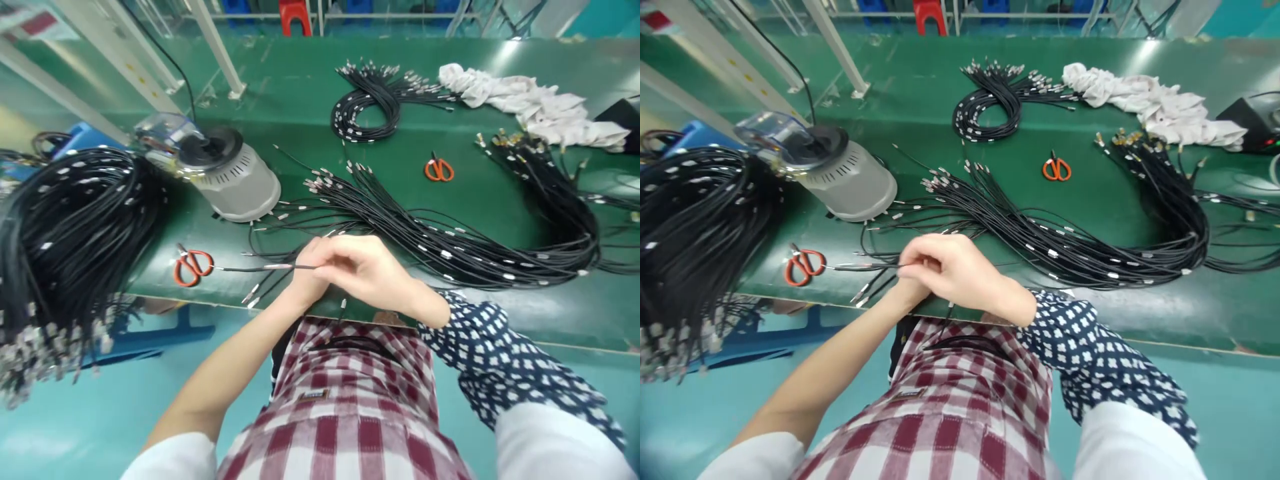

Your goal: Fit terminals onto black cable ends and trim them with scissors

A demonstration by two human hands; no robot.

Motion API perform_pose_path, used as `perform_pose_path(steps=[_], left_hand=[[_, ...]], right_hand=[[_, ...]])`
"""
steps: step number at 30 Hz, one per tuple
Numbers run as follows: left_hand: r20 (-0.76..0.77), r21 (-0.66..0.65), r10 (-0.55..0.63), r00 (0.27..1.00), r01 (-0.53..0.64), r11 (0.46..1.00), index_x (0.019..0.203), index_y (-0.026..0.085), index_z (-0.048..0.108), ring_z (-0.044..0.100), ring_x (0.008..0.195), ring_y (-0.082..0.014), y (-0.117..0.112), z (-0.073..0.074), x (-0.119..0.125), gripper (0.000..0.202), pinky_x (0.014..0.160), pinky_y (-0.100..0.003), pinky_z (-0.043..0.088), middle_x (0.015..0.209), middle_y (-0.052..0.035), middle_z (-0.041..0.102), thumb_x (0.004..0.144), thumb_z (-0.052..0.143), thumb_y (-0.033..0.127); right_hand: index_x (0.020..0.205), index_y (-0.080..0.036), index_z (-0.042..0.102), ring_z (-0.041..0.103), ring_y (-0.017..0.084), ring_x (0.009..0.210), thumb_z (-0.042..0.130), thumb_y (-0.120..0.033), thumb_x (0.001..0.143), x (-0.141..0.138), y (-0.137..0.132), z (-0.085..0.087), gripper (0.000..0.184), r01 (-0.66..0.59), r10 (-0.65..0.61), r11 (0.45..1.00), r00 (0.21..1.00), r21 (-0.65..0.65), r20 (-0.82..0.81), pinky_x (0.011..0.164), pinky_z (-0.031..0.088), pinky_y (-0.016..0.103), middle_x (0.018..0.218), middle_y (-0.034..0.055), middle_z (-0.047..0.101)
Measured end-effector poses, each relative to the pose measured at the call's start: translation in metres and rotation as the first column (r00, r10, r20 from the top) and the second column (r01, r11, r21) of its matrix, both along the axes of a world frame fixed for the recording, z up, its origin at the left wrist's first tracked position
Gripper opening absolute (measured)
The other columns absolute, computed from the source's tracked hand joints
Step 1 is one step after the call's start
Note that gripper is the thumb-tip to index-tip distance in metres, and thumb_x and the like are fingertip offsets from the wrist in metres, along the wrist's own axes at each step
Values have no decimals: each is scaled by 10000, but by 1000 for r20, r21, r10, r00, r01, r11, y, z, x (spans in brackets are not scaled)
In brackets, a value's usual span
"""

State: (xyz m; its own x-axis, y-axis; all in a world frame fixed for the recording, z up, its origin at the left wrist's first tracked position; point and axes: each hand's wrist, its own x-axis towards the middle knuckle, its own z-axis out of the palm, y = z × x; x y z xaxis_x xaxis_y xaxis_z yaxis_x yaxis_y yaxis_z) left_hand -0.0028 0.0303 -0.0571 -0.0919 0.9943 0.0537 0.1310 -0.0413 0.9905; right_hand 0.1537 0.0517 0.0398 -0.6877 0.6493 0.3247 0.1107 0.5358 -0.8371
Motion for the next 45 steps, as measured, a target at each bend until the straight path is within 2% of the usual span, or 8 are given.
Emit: perform_pose_path(steps=[4,10,15,24,30,33,37,45], left_hand=[[-170,43,43,985,-36,998,1048,195,683,561,937,-187,-17,17,-29,300,831,-304,476,1016,-51,611,761,692,112],[384,-129,21,923,30,991,1123,174,667,604,720,-123,-55,46,-30,346,644,-236,484,867,-44,666,797,743,263],[524,-192,158,837,-64,979,898,136,727,602,581,-106,-57,54,-24,229,547,-221,464,709,-40,699,763,781,312],[549,-279,237,801,-92,956,763,109,674,594,472,-99,-61,49,-32,204,442,-189,433,621,-28,689,747,789,277],[699,-255,199,687,-20,967,872,157,523,736,674,-203,-63,35,-21,289,595,-261,550,861,-113,756,856,688,394],[773,-235,185,607,3,972,883,163,490,744,700,-209,-60,23,-15,329,625,-258,553,832,-120,754,849,699,415],[813,-217,179,554,4,976,860,128,544,732,674,-178,-56,4,-14,378,638,-236,551,815,-112,749,713,842,307],[860,-160,97,501,84,984,811,113,574,721,595,-183,-50,-20,-16,408,552,-229,544,760,-110,747,654,875,339]], right_hand=[[877,-185,678,551,121,618,630,-322,907,12,3,-31,148,124,-120,992,979,-15,163,607,427,244,770,18,684],[879,-185,684,583,134,667,611,-313,921,15,-7,-41,153,80,-58,994,965,-78,255,626,421,252,804,23,695],[870,-186,669,596,145,688,584,-322,934,9,-11,-38,173,45,-1,989,956,-142,292,643,427,260,797,25,692],[877,-180,705,570,132,675,605,-351,902,-15,-6,-30,200,61,-11,976,973,-211,231,629,429,254,840,27,715],[832,-150,723,580,124,644,664,-355,827,-82,68,-15,213,143,-160,910,987,-388,-11,587,438,228,754,38,714],[812,-150,740,499,70,554,741,-284,746,-132,102,1,150,138,-219,823,972,-551,-83,526,400,192,741,19,710],[757,-122,728,474,48,480,751,-236,750,-184,102,6,117,73,-166,676,985,-733,-55,427,337,169,714,50,712],[722,-121,649,497,49,435,686,-332,849,-233,89,-4,249,130,-282,565,958,-815,-43,377,326,160,612,36,660]])
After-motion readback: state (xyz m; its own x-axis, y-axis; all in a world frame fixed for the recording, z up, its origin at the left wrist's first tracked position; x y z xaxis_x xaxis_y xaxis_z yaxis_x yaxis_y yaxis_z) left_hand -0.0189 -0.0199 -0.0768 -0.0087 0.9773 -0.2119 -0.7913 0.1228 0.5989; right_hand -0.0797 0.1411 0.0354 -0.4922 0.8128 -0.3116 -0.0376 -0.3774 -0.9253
